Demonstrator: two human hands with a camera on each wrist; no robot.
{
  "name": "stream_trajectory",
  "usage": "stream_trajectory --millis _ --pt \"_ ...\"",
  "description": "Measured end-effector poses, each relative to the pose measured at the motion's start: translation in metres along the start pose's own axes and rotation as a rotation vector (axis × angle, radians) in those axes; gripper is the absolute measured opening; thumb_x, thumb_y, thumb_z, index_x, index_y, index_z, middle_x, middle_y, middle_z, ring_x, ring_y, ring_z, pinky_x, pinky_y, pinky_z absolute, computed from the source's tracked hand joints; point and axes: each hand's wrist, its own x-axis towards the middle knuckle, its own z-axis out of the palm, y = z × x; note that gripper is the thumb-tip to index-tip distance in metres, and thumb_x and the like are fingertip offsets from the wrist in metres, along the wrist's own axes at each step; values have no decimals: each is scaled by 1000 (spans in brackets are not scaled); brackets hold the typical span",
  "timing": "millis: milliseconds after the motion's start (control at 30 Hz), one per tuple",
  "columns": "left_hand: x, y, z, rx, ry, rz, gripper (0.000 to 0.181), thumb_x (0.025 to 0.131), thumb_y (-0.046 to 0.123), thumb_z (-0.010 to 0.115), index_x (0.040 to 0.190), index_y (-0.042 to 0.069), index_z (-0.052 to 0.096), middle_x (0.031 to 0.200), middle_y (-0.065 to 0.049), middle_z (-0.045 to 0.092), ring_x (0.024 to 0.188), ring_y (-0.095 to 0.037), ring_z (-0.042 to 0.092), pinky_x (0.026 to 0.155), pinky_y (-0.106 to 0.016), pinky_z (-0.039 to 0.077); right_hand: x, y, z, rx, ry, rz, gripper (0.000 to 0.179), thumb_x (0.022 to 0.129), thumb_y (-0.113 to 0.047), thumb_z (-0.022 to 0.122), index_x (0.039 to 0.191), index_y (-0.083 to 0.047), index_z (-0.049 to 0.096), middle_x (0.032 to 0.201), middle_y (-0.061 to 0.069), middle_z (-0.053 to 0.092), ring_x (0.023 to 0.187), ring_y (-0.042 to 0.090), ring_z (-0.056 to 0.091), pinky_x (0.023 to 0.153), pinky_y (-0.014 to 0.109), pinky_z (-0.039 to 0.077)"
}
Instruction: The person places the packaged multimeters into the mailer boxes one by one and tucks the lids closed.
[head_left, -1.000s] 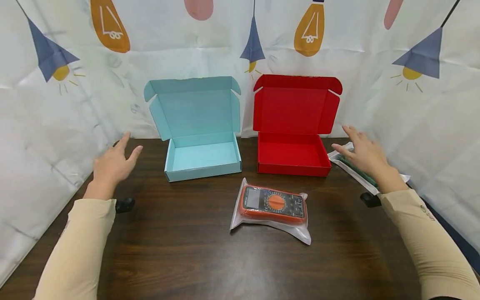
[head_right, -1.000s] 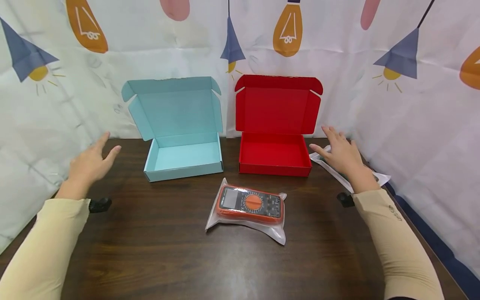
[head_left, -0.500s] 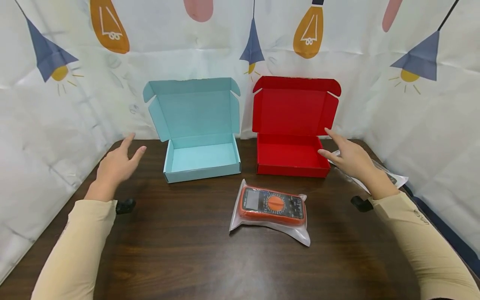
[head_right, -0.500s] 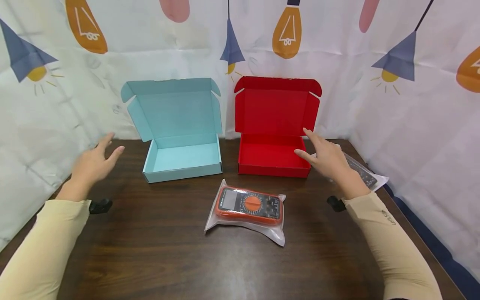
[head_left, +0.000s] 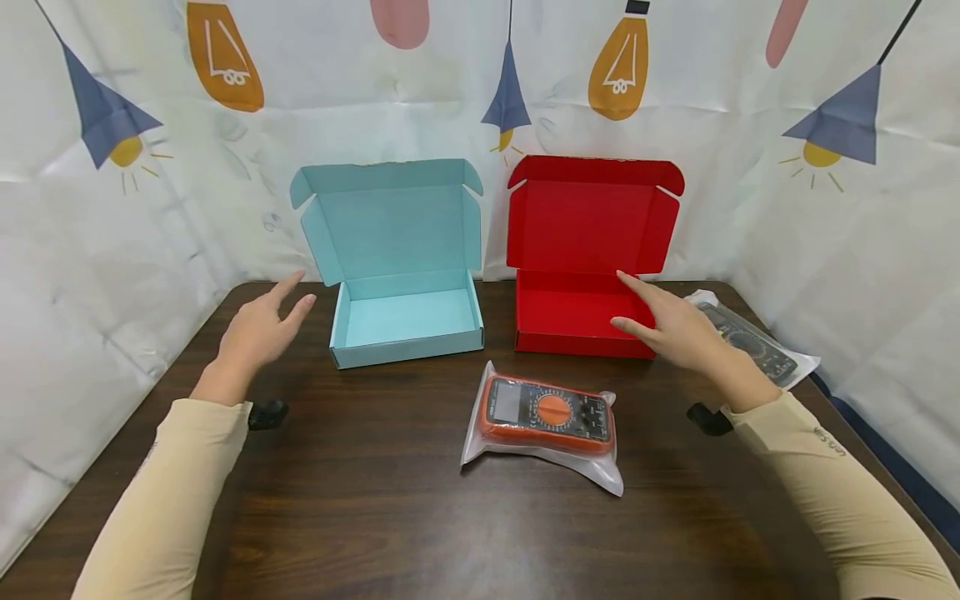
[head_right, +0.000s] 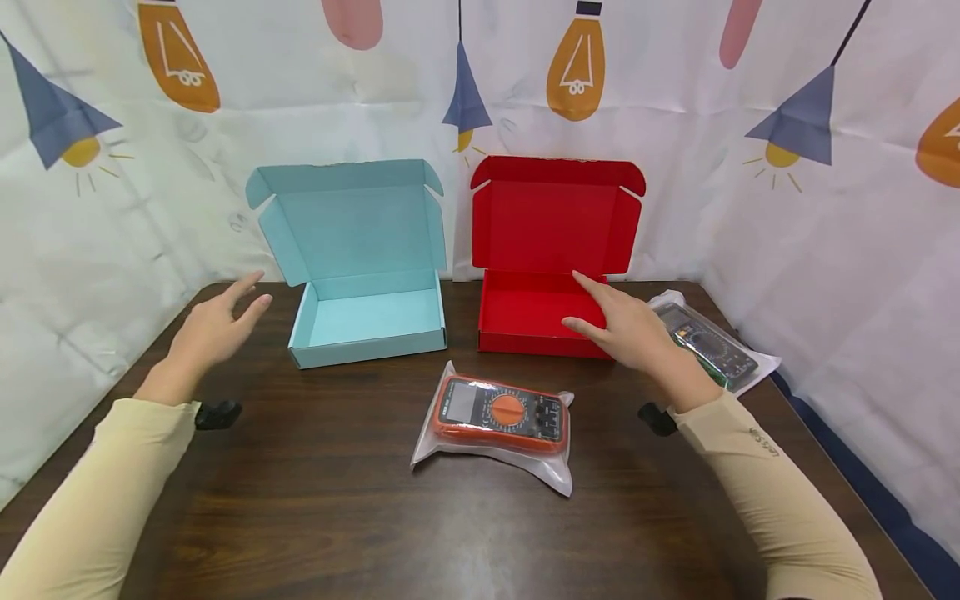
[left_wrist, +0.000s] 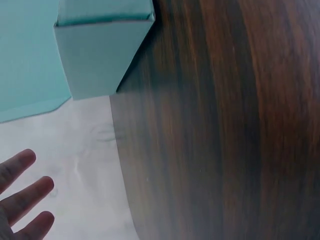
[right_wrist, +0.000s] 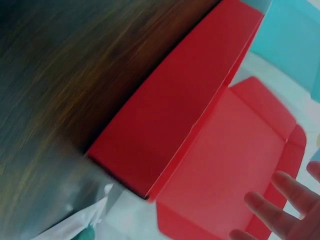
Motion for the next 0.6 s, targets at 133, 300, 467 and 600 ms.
stream_trajectory --millis 133,300,467,600 --pt "-1 6 4 -27 2 30 71 109 55 32 165 13 21 152 -32 42 133 -59 39 102 -74 33 2 -7 5 25 -17 -21 80 101 -43 62 165 -16 22 161 23 33 142 48 37 109 68 34" --pt "0 10 9 -68 5 40 71 109 54 34 165 12 21 149 -32 45 134 -56 41 103 -73 33 4 -17 12 69 -45 -50 80 101 -45 62 165 -17 23 162 21 34 141 46 41 107 68 36" --pt "0 10 16 -119 -5 43 71 109 53 35 165 10 21 147 -33 47 134 -53 44 103 -72 35 6 -31 22 129 -94 -75 81 99 -46 64 165 -20 25 164 17 32 146 41 34 110 67 33" --pt "1 9 20 -141 -23 35 72 109 53 35 164 9 21 144 -32 49 131 -52 47 100 -71 39 7 -40 31 169 -126 -110 82 97 -48 67 164 -21 28 163 14 35 144 37 37 109 65 37"
